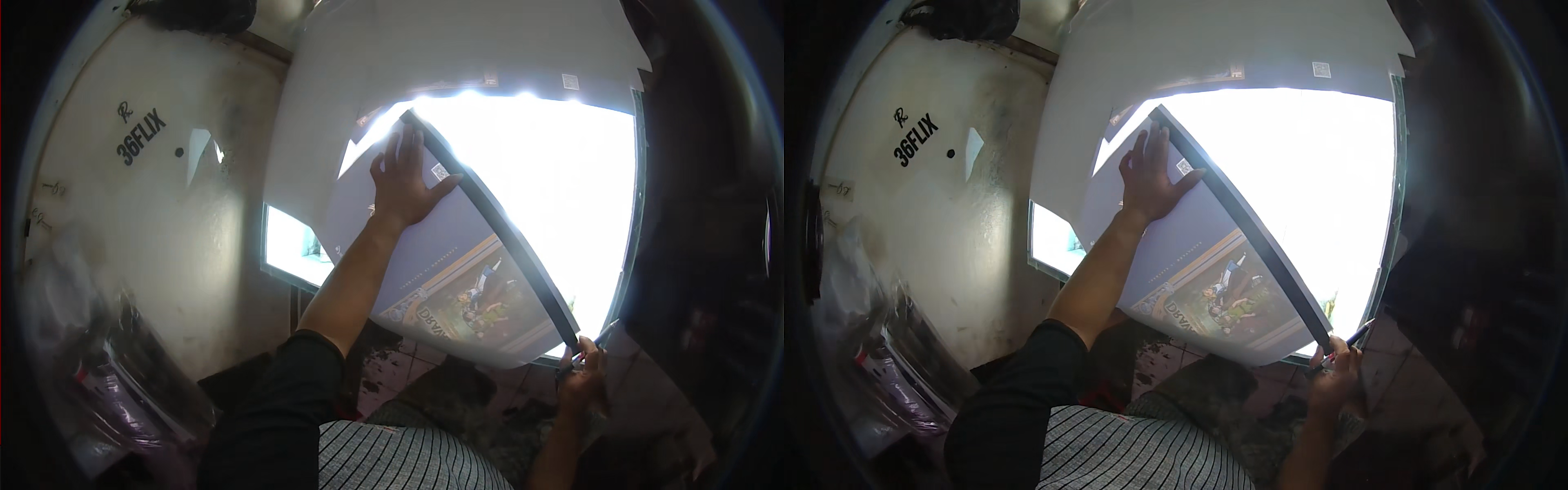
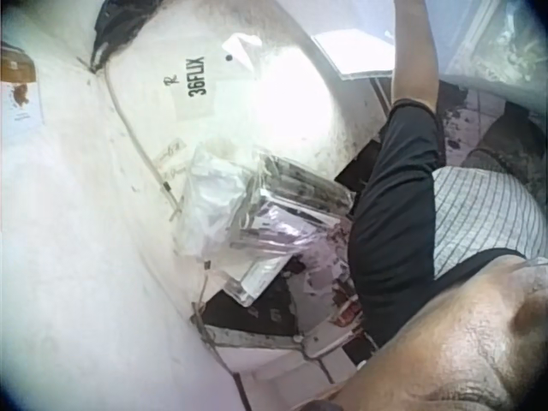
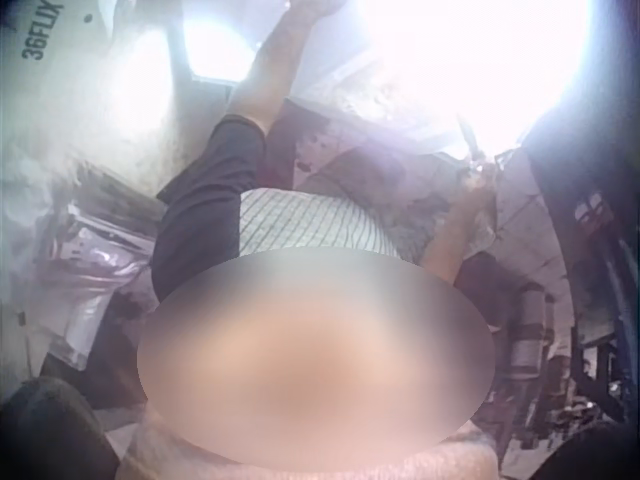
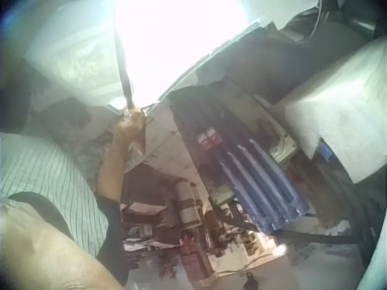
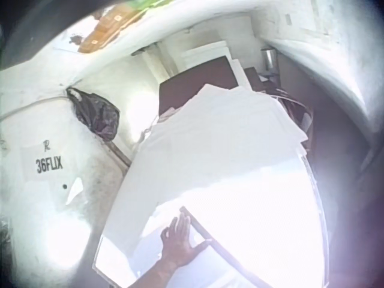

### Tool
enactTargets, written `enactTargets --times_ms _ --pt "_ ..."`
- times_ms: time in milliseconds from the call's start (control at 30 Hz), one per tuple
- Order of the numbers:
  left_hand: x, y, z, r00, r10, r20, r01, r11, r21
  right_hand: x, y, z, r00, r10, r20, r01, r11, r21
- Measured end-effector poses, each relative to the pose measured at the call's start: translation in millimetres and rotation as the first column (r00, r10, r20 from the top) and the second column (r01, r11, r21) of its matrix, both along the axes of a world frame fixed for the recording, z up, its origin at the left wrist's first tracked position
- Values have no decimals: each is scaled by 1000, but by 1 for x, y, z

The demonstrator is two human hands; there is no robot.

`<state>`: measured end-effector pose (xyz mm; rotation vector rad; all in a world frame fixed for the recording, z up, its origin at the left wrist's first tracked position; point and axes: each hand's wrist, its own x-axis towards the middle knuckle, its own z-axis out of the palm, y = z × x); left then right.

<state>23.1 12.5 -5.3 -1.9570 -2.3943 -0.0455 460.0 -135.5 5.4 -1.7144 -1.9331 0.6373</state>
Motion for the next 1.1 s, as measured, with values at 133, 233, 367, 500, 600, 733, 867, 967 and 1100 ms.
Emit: enactTargets --times_ms 133,233,367,500,600,733,867,967,1100 --pt "2 2 -2 1000 -8 12 8 1000 18 2 2 0 1000 18 -20 -18 1000 -4" --pt "1 2 -3 1000 -13 8 12 1000 22 1 3 2 999 30 13 -30 1000 1" --pt "0 0 -4 999 -24 26 22 999 48 5 -2 -5 1000 18 0 -18 1000 -16" --pt "-2 -3 -1 1000 -22 21 21 998 53 2 -2 -5 999 39 28 -40 999 32" --pt "2 -2 -5 999 -29 34 27 999 41 4 -4 -5 999 27 39 -29 998 59" --pt "3 2 -18 992 -104 67 92 983 157 -5 0 28 975 -47 219 49 999 -5" --pt "-16 3 3 979 -197 62 175 951 253 -7 -2 17 991 -132 2 132 991 22" --pt "0 9 0 970 -222 99 189 944 270 2 -5 8 980 -173 -100 165 983 -82" --pt "8 6 -4 988 -102 116 90 990 105 6 -9 1 957 -218 -190 207 975 -79"
